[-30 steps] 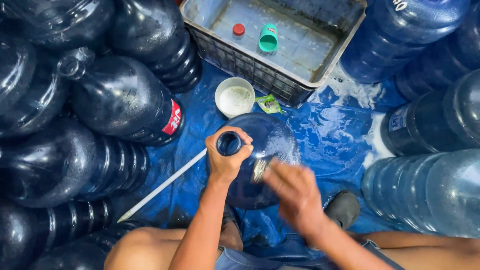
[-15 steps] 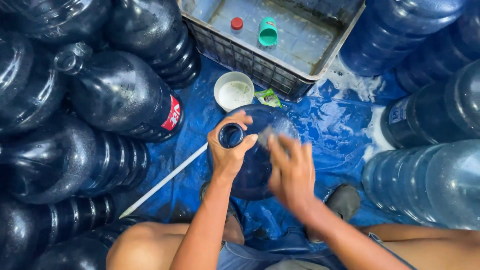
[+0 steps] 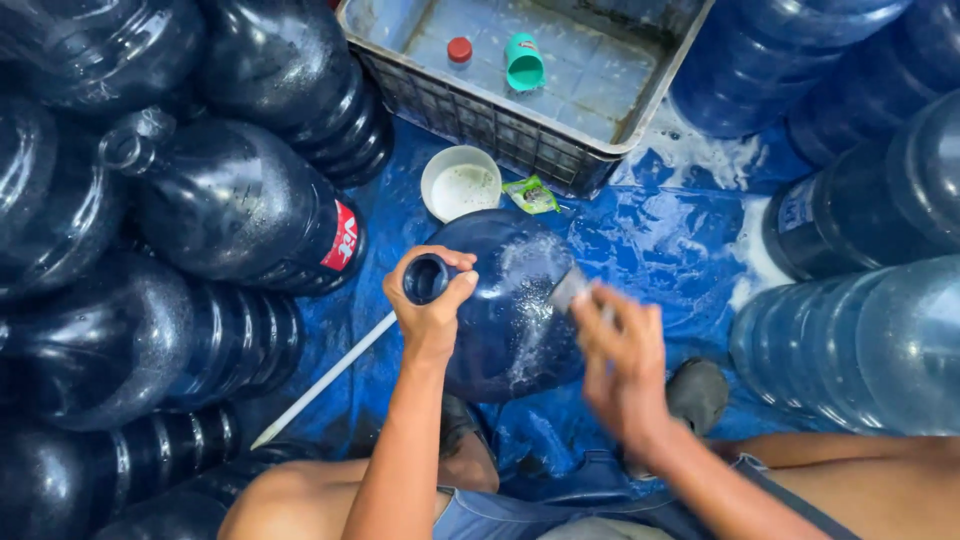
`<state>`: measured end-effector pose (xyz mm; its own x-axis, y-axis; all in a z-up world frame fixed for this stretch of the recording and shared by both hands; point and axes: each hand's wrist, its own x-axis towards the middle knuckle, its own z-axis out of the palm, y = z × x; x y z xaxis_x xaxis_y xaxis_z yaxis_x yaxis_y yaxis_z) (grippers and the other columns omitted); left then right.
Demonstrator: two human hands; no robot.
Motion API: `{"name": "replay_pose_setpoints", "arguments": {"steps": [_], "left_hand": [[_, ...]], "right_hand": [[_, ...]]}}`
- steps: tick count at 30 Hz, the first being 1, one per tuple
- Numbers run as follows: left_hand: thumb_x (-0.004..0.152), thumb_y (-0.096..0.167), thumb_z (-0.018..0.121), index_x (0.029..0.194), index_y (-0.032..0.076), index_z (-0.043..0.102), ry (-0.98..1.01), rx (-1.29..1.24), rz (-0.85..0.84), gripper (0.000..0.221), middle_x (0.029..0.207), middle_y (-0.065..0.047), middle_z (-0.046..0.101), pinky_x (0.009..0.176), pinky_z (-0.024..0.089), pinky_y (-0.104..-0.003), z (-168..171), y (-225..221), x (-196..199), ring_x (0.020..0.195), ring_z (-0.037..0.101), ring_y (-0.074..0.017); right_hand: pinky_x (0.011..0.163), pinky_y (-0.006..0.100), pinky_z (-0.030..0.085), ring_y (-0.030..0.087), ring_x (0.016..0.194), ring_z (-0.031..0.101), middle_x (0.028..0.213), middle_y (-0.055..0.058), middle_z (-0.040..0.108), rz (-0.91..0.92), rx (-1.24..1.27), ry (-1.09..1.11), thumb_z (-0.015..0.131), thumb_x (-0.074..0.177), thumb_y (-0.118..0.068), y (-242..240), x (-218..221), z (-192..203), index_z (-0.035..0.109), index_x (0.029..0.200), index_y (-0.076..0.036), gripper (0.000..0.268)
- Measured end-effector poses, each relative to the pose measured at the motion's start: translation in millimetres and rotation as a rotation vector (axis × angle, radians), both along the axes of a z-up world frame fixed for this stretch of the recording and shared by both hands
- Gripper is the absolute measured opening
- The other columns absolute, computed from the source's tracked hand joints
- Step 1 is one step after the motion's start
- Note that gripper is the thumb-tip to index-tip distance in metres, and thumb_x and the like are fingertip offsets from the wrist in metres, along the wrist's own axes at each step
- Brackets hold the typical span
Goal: Scrubbing the exterior of large plastic water jugs with a scrubber and soapy water
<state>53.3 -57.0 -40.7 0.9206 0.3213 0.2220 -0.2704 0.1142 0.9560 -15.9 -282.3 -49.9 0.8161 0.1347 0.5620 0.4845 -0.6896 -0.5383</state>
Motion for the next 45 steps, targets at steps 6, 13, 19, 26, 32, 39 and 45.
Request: {"name": "replay_pose_setpoints", "arguments": {"steps": [6,13,19,26,32,39,45], "left_hand": [[0.066,0.006,0.074,0.077,0.011,0.066,0.073,-0.006,-0.007,0.014,0.073,-0.005,0.068,0.08,0.058,-0.04,15.1,17.5,1.9,0.076,0.071,-0.0226],[0.061,-0.009,0.082,0.075,-0.003,0.063,-0.053,-0.1,-0.032,0.024,0.066,-0.019,0.065,0.081,0.057,-0.042,-17.1,23.0,14.2,0.076,0.073,-0.0337],[0.063,-0.007,0.082,0.074,-0.002,0.062,-0.06,-0.124,-0.033,0.023,0.065,-0.017,0.064,0.08,0.056,-0.041,-14.3,25.1,17.2,0.073,0.071,-0.0305],[0.059,-0.008,0.083,0.074,-0.003,0.062,-0.04,-0.138,-0.024,0.026,0.065,-0.018,0.063,0.08,0.056,-0.04,-15.9,20.9,17.1,0.073,0.071,-0.0303],[0.06,-0.009,0.081,0.075,-0.002,0.063,-0.025,-0.161,0.054,0.024,0.065,-0.018,0.063,0.078,0.056,-0.038,-17.9,23.1,21.8,0.073,0.071,-0.0292],[0.058,-0.011,0.078,0.073,0.0,0.065,0.038,-0.149,0.103,0.023,0.063,-0.016,0.064,0.07,0.057,-0.035,-11.9,6.4,19.2,0.07,0.071,-0.0245],[0.058,-0.001,0.074,0.071,0.008,0.066,0.215,-0.131,0.229,0.018,0.067,-0.005,0.067,0.065,0.056,-0.031,12.4,-9.0,20.6,0.065,0.067,-0.0164]], "right_hand": [[0.088,0.053,0.048,0.045,0.121,0.064,0.149,0.025,0.054,0.199,-0.068,-0.109,0.045,0.102,0.003,7.1,-30.8,-34.4,0.051,0.148,-0.015,0.05],[0.093,0.055,0.053,0.048,0.108,0.067,0.129,0.024,0.069,0.02,0.313,0.018,0.063,0.09,0.015,20.6,23.1,-15.8,0.07,0.131,-0.007,0.047],[0.085,0.049,0.06,0.043,0.1,0.072,0.121,0.022,0.073,0.018,0.352,-0.097,0.071,0.079,0.006,34.7,-47.4,-49.1,0.082,0.107,-0.013,0.035],[0.091,0.055,0.056,0.047,0.114,0.067,0.13,0.027,0.068,-0.084,0.421,-0.081,0.064,0.091,0.015,29.2,13.7,-39.0,0.069,0.129,-0.003,0.042],[0.1,0.056,0.051,0.045,0.113,0.066,0.129,0.024,0.069,0.079,0.205,-0.235,0.063,0.084,0.002,38.1,-48.9,-67.6,0.077,0.117,-0.011,0.038],[0.094,0.059,0.05,0.052,0.11,0.063,0.13,0.031,0.066,-0.052,0.251,-0.082,0.06,0.091,0.017,32.3,30.4,-9.1,0.069,0.129,-0.001,0.043],[0.092,0.051,0.051,0.033,0.113,0.058,0.141,0.012,0.06,0.265,-0.223,-0.19,0.035,0.111,-0.022,45.2,-68.8,-38.1,0.067,0.131,-0.014,0.038]]}}
